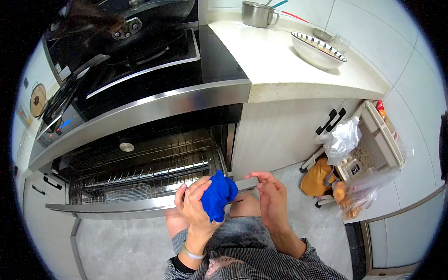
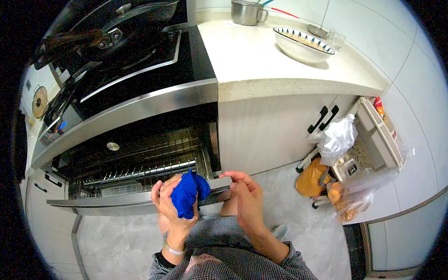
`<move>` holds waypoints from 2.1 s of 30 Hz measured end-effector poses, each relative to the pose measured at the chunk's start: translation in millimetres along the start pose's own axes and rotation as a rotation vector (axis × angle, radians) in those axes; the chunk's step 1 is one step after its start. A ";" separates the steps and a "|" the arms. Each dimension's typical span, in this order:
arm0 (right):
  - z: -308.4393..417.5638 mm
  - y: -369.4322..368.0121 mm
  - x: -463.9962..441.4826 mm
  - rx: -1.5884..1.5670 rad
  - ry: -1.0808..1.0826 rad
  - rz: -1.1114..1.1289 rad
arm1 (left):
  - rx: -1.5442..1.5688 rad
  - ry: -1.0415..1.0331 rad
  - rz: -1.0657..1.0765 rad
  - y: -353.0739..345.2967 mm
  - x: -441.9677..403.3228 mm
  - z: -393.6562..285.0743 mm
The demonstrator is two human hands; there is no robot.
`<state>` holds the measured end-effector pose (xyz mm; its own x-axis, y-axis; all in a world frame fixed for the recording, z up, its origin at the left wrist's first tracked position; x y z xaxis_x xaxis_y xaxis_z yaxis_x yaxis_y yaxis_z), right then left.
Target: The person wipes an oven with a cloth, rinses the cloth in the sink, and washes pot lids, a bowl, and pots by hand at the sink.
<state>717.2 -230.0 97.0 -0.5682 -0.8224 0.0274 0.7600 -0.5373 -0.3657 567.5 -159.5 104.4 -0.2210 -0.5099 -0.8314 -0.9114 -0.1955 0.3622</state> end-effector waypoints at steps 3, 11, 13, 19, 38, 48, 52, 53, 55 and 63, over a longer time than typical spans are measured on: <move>-9.2 5.3 -9.8 0.023 -0.178 -0.075 | -0.008 0.009 0.012 0.9 1.5 -1.2; 19.9 10.1 -6.9 -0.027 -0.002 0.076 | 0.036 -0.011 -0.008 -2.9 2.9 3.7; 16.1 9.8 -7.9 -0.008 -0.041 0.101 | 0.039 -0.015 -0.011 -2.2 2.6 3.2; 6.3 9.5 -9.3 -0.022 -0.008 0.088 | 0.010 -0.016 0.012 0.3 2.0 2.0; 11.9 -0.6 66.1 0.293 0.617 0.030 | 0.689 0.059 0.513 -6.8 4.3 -75.9; 18.4 -10.9 4.4 0.817 0.633 0.063 | -0.251 0.103 0.453 2.9 -26.5 -18.6; -5.5 -13.4 -5.0 0.651 0.615 -0.086 | -0.241 0.058 0.343 1.9 -29.5 -19.1; -7.6 -12.5 -7.2 0.597 0.588 -0.140 | -0.240 0.057 0.342 0.9 -30.1 -17.3; -2.7 -15.5 -12.0 0.588 0.543 -0.138 | -0.230 0.013 0.279 -0.4 -27.6 -15.3; -7.8 55.5 -50.2 -0.178 0.042 -0.125 | -0.241 -0.054 0.192 1.3 -24.6 -13.7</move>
<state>785.4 -217.0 68.1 -0.6699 -0.7411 0.0455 0.6174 -0.5900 -0.5202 576.5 -158.6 131.1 -0.4049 -0.5126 -0.7571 -0.7442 -0.2964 0.5986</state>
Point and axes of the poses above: each hand's wrist, its own x-axis away from the middle knuckle, its own y-axis out of the back of the hand, z = x × y, the point moved 3 cm from there along -x, towards the middle knuckle, and after that the axes turned 7 degrees about x, right-handed, at the moved point
